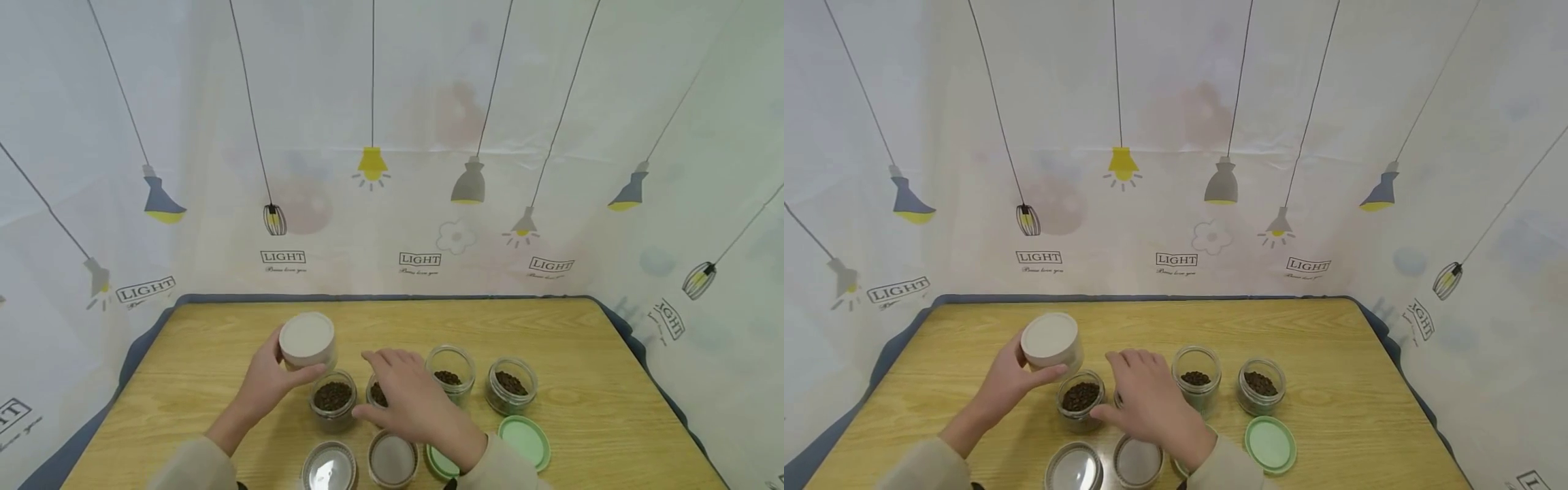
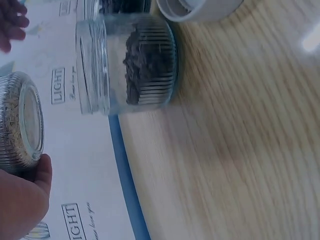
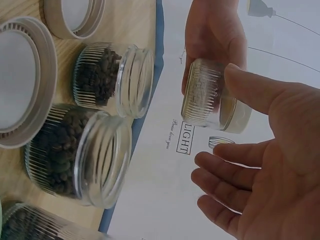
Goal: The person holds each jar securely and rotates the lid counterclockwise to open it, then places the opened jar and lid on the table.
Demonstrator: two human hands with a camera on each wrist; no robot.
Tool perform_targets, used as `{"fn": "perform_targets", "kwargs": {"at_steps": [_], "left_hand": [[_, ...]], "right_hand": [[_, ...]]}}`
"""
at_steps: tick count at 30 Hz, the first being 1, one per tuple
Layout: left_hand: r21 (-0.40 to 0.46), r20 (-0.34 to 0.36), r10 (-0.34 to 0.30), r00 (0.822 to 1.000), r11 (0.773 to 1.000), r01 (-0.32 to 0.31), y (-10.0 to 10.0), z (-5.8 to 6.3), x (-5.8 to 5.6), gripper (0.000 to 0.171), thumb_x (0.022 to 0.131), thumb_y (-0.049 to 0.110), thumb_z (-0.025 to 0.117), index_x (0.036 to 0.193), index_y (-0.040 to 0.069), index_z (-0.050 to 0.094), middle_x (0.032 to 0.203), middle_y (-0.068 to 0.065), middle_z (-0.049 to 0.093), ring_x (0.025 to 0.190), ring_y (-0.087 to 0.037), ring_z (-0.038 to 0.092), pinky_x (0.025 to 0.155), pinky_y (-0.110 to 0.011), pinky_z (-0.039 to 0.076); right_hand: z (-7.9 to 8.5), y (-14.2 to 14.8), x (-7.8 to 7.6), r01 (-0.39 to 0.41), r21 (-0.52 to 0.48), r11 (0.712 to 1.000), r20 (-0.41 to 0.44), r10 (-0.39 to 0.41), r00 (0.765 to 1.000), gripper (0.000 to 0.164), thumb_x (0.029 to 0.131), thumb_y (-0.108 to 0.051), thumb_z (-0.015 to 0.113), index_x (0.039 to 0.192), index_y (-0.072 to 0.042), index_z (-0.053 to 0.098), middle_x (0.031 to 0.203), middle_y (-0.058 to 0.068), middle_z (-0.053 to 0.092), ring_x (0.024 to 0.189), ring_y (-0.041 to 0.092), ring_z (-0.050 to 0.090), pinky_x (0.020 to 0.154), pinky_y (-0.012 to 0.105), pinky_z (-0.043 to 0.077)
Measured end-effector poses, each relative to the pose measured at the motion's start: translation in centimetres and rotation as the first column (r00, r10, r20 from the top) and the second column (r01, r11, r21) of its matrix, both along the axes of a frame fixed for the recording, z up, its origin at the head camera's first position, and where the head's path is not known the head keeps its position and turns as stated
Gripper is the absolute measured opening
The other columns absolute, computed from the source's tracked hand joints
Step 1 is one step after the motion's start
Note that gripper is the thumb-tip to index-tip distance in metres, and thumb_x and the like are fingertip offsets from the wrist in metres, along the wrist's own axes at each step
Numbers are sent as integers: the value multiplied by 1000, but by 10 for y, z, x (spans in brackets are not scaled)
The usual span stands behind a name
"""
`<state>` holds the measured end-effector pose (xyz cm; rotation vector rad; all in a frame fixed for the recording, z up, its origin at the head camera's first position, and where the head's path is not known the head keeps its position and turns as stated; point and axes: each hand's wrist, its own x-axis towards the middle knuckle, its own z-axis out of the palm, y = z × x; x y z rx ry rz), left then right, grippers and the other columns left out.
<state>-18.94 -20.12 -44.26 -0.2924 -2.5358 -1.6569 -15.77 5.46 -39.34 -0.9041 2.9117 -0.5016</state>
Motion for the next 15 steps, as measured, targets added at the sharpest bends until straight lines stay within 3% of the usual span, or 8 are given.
{"fn": "perform_targets", "kwargs": {"at_steps": [9,15], "left_hand": [[19,-33,-135,990,991,136,18,3,15,74,77,23,83,140,18,45,130,0,59,121,-19,55,106,-55,38],[25,-36,-203,979,979,204,29,2,24,75,77,24,83,141,22,44,129,3,60,118,-13,56,103,-53,41]], "right_hand": [[15,1,-5,15,-65,998,-2,-15,1000,83,88,-62,58,150,-13,33,142,9,51,130,27,50,105,47,45],[22,-1,-3,45,-79,996,19,-44,999,91,86,-77,42,154,-19,27,149,7,43,133,26,47,104,49,44]]}}
